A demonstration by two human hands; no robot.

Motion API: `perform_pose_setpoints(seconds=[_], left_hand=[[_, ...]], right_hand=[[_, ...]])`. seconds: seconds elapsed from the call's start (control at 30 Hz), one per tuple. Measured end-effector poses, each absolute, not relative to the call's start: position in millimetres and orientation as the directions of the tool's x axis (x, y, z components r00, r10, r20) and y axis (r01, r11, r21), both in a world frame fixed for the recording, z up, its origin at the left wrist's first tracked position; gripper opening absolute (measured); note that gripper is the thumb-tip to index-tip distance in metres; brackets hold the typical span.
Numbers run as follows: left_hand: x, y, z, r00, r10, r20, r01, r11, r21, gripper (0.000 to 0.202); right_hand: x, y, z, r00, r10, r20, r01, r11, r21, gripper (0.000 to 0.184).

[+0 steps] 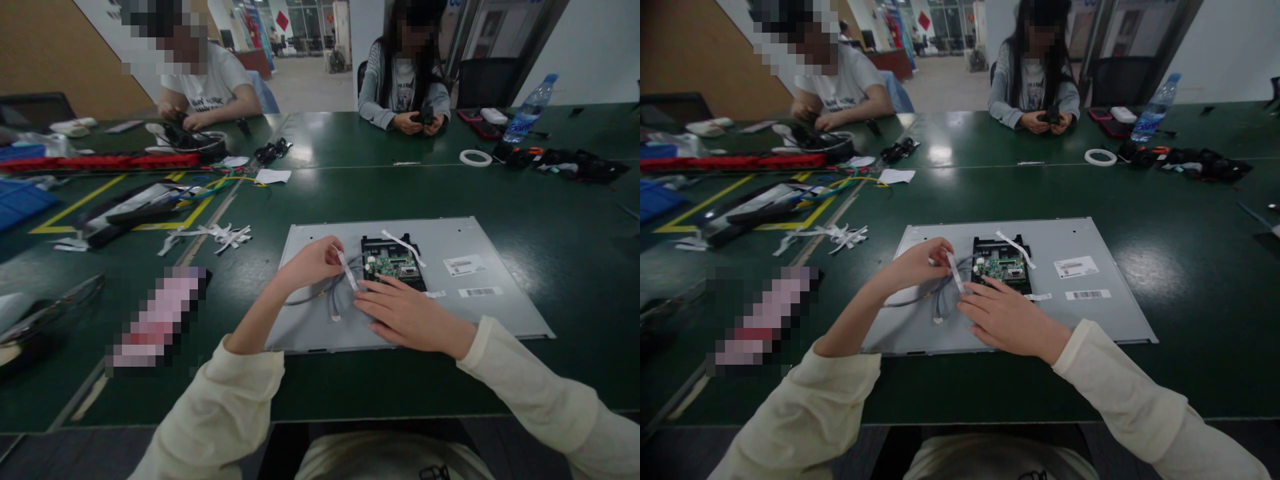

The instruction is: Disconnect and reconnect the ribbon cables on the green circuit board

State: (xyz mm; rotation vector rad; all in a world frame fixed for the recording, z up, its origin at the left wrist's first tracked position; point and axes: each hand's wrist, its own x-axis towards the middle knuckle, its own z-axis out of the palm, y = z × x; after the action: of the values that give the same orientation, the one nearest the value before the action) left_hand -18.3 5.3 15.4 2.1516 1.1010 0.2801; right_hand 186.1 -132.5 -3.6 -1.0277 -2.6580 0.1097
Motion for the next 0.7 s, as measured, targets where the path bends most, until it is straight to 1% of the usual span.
perform_pose_setpoints(seconds=[0.13, 0.23, 0.33, 0.43, 0.57, 0.7], left_hand=[[-20.5, 5.5, 23.8, 0.616, 0.773, -0.155, 0.572, -0.303, 0.762, 0.03], [-20.0, 6.6, 23.9, 0.593, 0.795, -0.128, 0.521, -0.257, 0.814, 0.031], [-17.8, 7.4, 20.9, 0.563, 0.821, -0.091, 0.471, -0.228, 0.852, 0.025], [-17.5, 5.5, 24.6, 0.564, 0.821, -0.082, 0.409, -0.192, 0.892, 0.02], [-22.7, 2.1, 41.0, 0.565, 0.822, -0.075, 0.334, -0.145, 0.932, 0.021], [-27.6, 4.3, 47.3, 0.575, 0.812, -0.102, 0.348, -0.13, 0.928, 0.022]], right_hand=[[186.0, -132.6, -3.0, -0.705, 0.67, 0.233, 0.646, 0.742, -0.178, 0.042], [186.0, -132.6, -3.5, -0.705, 0.668, 0.236, 0.643, 0.744, -0.183, 0.042], [186.1, -133.0, -3.7, -0.704, 0.669, 0.239, 0.644, 0.743, -0.184, 0.041], [186.1, -133.3, -3.2, -0.708, 0.667, 0.231, 0.645, 0.744, -0.175, 0.042], [186.1, -133.3, -2.7, -0.711, 0.664, 0.232, 0.643, 0.747, -0.166, 0.044], [185.8, -134.0, -1.7, -0.721, 0.643, 0.259, 0.621, 0.765, -0.17, 0.044]])
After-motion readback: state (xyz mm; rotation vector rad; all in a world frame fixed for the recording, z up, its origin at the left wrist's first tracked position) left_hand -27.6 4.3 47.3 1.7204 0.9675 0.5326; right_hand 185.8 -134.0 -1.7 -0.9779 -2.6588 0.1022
